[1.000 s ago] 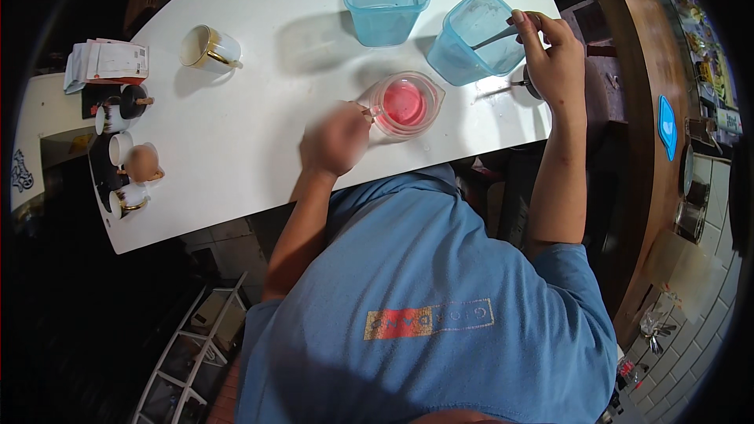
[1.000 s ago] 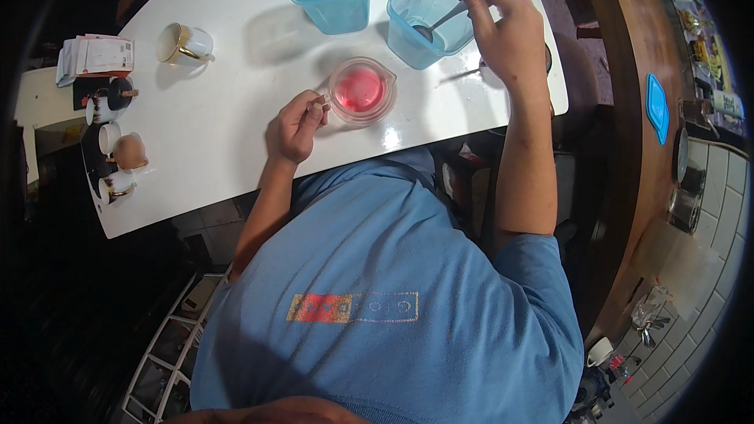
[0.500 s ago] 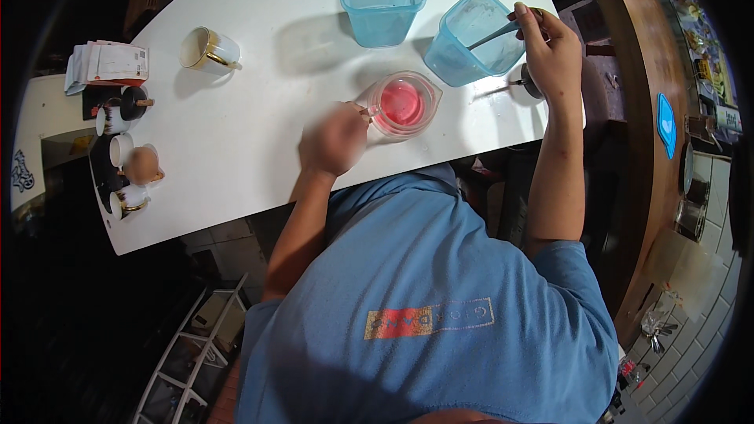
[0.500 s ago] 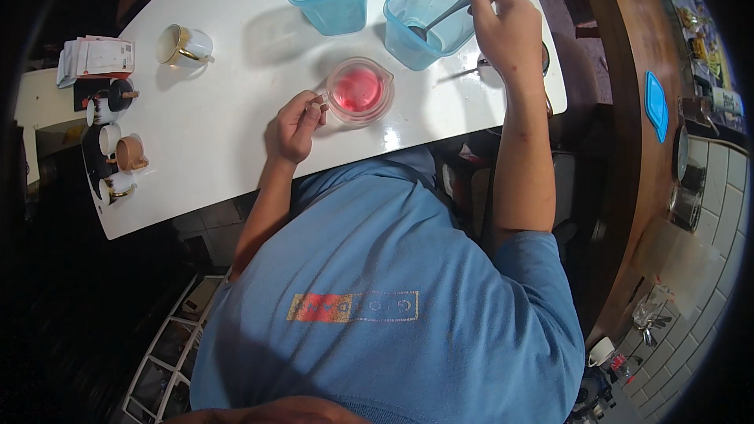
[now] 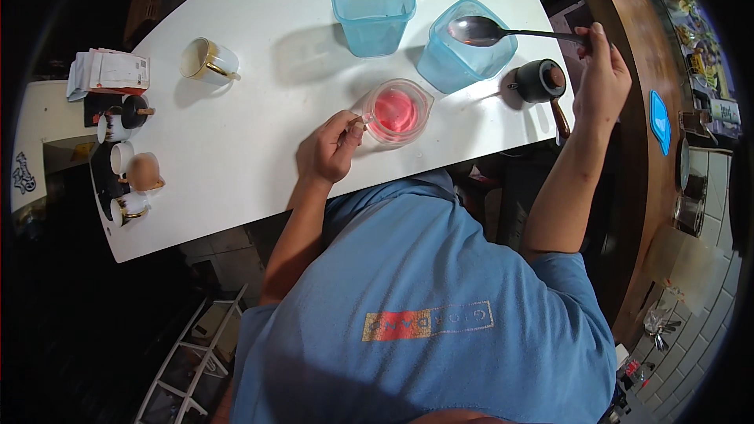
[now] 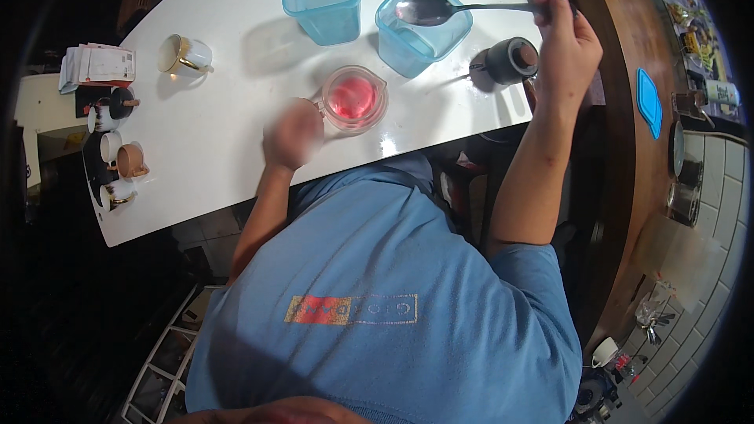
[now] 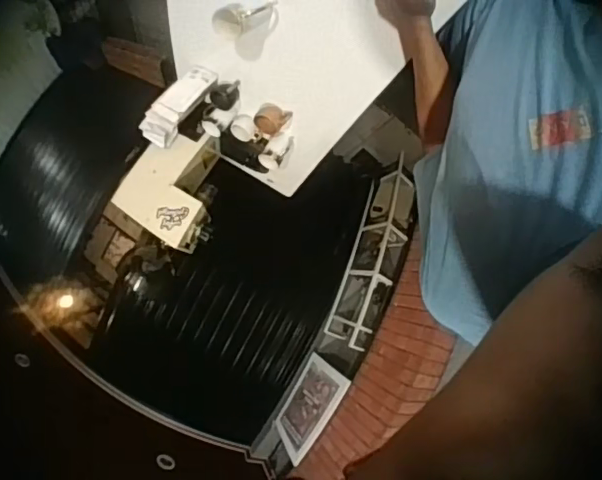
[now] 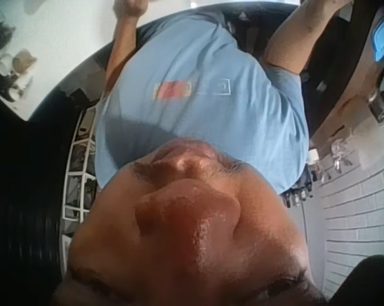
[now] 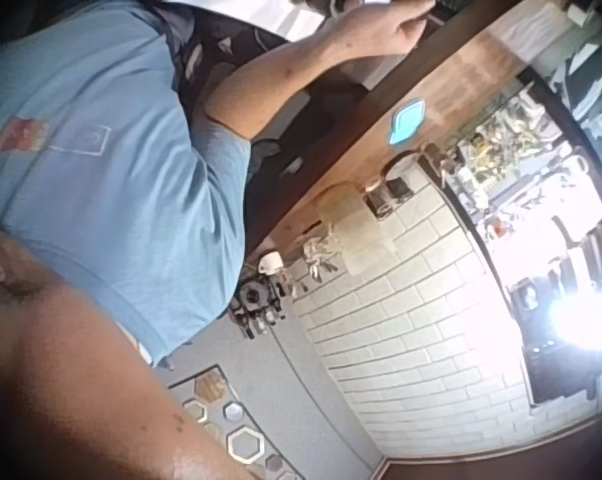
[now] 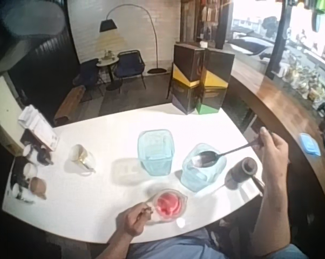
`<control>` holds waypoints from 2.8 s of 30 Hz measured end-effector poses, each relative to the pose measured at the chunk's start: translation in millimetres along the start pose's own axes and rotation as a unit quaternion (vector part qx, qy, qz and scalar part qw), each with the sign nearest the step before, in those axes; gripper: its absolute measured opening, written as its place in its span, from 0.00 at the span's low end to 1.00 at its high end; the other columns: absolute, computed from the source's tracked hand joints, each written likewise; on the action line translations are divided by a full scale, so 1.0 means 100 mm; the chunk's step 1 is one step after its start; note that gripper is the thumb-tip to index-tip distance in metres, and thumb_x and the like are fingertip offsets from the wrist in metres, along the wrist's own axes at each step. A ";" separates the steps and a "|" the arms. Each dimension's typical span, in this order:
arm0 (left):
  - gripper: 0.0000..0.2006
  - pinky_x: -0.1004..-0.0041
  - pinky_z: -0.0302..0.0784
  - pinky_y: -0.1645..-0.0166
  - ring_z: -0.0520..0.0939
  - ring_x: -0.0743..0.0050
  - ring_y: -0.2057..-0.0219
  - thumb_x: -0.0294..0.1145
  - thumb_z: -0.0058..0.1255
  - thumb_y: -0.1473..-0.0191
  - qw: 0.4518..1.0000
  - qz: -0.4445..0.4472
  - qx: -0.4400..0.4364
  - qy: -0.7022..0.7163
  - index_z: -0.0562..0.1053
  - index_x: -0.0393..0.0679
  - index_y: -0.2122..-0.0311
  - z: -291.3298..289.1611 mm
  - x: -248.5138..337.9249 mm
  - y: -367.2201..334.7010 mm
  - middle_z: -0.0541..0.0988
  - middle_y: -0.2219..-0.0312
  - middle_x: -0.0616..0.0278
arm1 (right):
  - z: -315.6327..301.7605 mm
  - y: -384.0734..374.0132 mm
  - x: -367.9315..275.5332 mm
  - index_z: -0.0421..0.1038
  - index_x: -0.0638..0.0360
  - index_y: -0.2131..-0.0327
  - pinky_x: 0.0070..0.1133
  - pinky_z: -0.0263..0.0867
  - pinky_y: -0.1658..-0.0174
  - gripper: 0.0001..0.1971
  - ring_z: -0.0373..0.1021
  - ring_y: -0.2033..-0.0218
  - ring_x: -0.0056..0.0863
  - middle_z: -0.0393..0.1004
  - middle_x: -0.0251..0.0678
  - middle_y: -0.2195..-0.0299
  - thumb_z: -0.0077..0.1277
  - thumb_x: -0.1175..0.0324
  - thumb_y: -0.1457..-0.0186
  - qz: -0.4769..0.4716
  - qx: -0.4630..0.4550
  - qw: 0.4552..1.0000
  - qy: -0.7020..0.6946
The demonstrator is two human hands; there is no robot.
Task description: The person adds pink powder from a container into a glass pitcher, stirs it with a spoon, and pours a light brown liquid from a large plastic jug into the pitcher.
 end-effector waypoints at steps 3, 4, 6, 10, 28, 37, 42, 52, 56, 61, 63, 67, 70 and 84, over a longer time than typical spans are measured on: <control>0.11 0.82 0.62 0.75 0.68 0.83 0.80 0.32 0.43 0.43 0.999 0.018 0.004 0.032 0.70 0.35 0.71 0.01 -0.01 -0.02 0.68 0.80 0.65 | -0.17 0.02 -0.15 0.72 0.68 0.69 0.11 0.59 0.72 0.09 0.63 0.77 0.14 0.75 0.36 0.73 0.50 0.69 0.45 0.021 0.031 0.998 -0.051; 0.11 0.82 0.62 0.75 0.67 0.83 0.80 0.33 0.43 0.43 0.999 0.012 0.005 0.033 0.70 0.35 0.71 0.01 -0.01 -0.02 0.68 0.81 0.65 | -0.22 0.05 -0.20 0.72 0.69 0.69 0.11 0.59 0.71 0.09 0.63 0.77 0.14 0.75 0.36 0.73 0.50 0.69 0.45 0.011 0.032 0.997 -0.063; 0.11 0.82 0.62 0.75 0.67 0.83 0.80 0.33 0.43 0.43 0.999 0.005 0.009 0.035 0.69 0.35 0.71 0.02 -0.03 -0.02 0.68 0.81 0.65 | -0.27 0.17 -0.32 0.71 0.70 0.68 0.11 0.58 0.66 0.11 0.63 0.74 0.15 0.74 0.38 0.70 0.48 0.68 0.43 0.010 0.041 0.996 -0.075; 0.12 0.82 0.60 0.76 0.65 0.84 0.81 0.34 0.43 0.43 1.000 0.010 0.020 0.020 0.69 0.36 0.72 -0.02 -0.06 0.02 0.67 0.82 0.66 | -0.16 0.59 -0.42 0.70 0.68 0.68 0.09 0.58 0.72 0.10 0.62 0.77 0.12 0.73 0.37 0.69 0.45 0.68 0.41 -0.007 0.060 0.993 -0.104; 0.11 0.79 0.62 0.76 0.68 0.80 0.82 0.35 0.42 0.43 0.999 0.016 0.030 -0.037 0.69 0.36 0.71 0.00 0.06 0.00 0.69 0.81 0.64 | 0.02 0.91 -0.37 0.70 0.71 0.65 0.12 0.63 0.72 0.12 0.67 0.75 0.16 0.73 0.34 0.74 0.37 0.73 0.39 -0.243 0.049 0.966 0.078; 0.16 0.81 0.58 0.75 0.61 0.84 0.81 0.38 0.36 0.39 0.997 -0.043 0.049 0.048 0.66 0.38 0.74 0.07 -0.03 -0.02 0.64 0.84 0.69 | 0.40 0.71 0.21 0.72 0.61 0.56 0.11 0.55 0.78 0.13 0.60 0.82 0.10 0.72 0.31 0.82 0.50 0.69 0.45 -0.150 -0.081 0.970 0.174; 0.19 0.80 0.59 0.71 0.62 0.83 0.78 0.43 0.31 0.39 0.995 -0.084 0.011 0.044 0.63 0.40 0.76 0.09 0.03 -0.02 0.66 0.82 0.69 | 0.44 0.68 0.15 0.69 0.60 0.54 0.10 0.53 0.79 0.17 0.60 0.82 0.08 0.71 0.31 0.82 0.52 0.66 0.47 -0.131 -0.118 0.958 0.226; 0.19 0.80 0.59 0.73 0.62 0.84 0.80 0.40 0.33 0.39 0.997 -0.072 -0.022 0.024 0.64 0.39 0.78 0.25 0.05 -0.09 0.64 0.83 0.69 | -0.09 0.71 0.25 0.69 0.64 0.62 0.11 0.57 0.75 0.17 0.61 0.81 0.12 0.68 0.27 0.83 0.60 0.67 0.54 -0.109 -0.103 0.962 0.229; 0.19 0.82 0.61 0.72 0.64 0.84 0.79 0.42 0.32 0.38 0.994 -0.103 -0.038 0.001 0.65 0.40 0.76 0.26 0.02 -0.13 0.67 0.82 0.70 | 0.11 0.94 0.26 0.70 0.63 0.70 0.17 0.63 0.68 0.13 0.66 0.75 0.21 0.71 0.33 0.78 0.61 0.67 0.57 -0.102 -0.213 0.938 0.255; 0.19 0.80 0.59 0.76 0.64 0.85 0.82 0.41 0.35 0.38 0.997 -0.069 -0.031 0.019 0.66 0.39 0.78 0.35 0.03 -0.25 0.66 0.85 0.68 | 0.21 0.93 0.35 0.72 0.61 0.70 0.24 0.63 0.66 0.10 0.67 0.73 0.31 0.74 0.36 0.74 0.57 0.68 0.55 -0.143 -0.198 0.934 0.260; 0.19 0.80 0.60 0.76 0.64 0.85 0.82 0.42 0.35 0.38 0.997 -0.057 -0.037 0.024 0.66 0.40 0.77 0.38 0.01 -0.27 0.66 0.85 0.68 | 0.11 0.90 0.33 0.73 0.59 0.70 0.25 0.63 0.67 0.07 0.68 0.73 0.31 0.74 0.36 0.74 0.56 0.69 0.54 -0.149 -0.150 0.926 0.312; 0.19 0.81 0.63 0.75 0.65 0.85 0.81 0.43 0.34 0.38 0.995 -0.074 -0.031 0.053 0.66 0.40 0.75 0.45 0.02 -0.32 0.67 0.83 0.68 | -0.35 0.72 0.31 0.72 0.57 0.68 0.29 0.62 0.64 0.10 0.68 0.71 0.36 0.73 0.35 0.75 0.57 0.66 0.56 -0.232 0.009 0.865 0.445; 0.19 0.82 0.63 0.74 0.66 0.85 0.80 0.44 0.34 0.38 0.994 -0.079 -0.030 0.063 0.66 0.40 0.74 0.49 0.00 -0.37 0.67 0.82 0.69 | -0.67 0.68 0.42 0.71 0.56 0.61 0.33 0.62 0.61 0.20 0.67 0.65 0.41 0.73 0.40 0.70 0.54 0.53 0.54 -0.178 0.048 0.777 0.601; 0.19 0.80 0.57 0.75 0.61 0.84 0.81 0.40 0.34 0.38 0.992 -0.080 -0.064 0.071 0.64 0.39 0.79 0.58 -0.02 -0.45 0.63 0.84 0.69 | -1.01 0.70 1.17 0.75 0.66 0.69 0.14 0.55 0.74 0.20 0.58 0.79 0.13 0.67 0.26 0.81 0.48 0.54 0.45 0.213 -0.118 0.936 0.253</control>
Point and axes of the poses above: each hand's wrist, its own y-axis away from the middle knuckle, its own z-axis out of the palm, x = y × z, the point moved 5 cm from there along -y, towards the middle knuckle
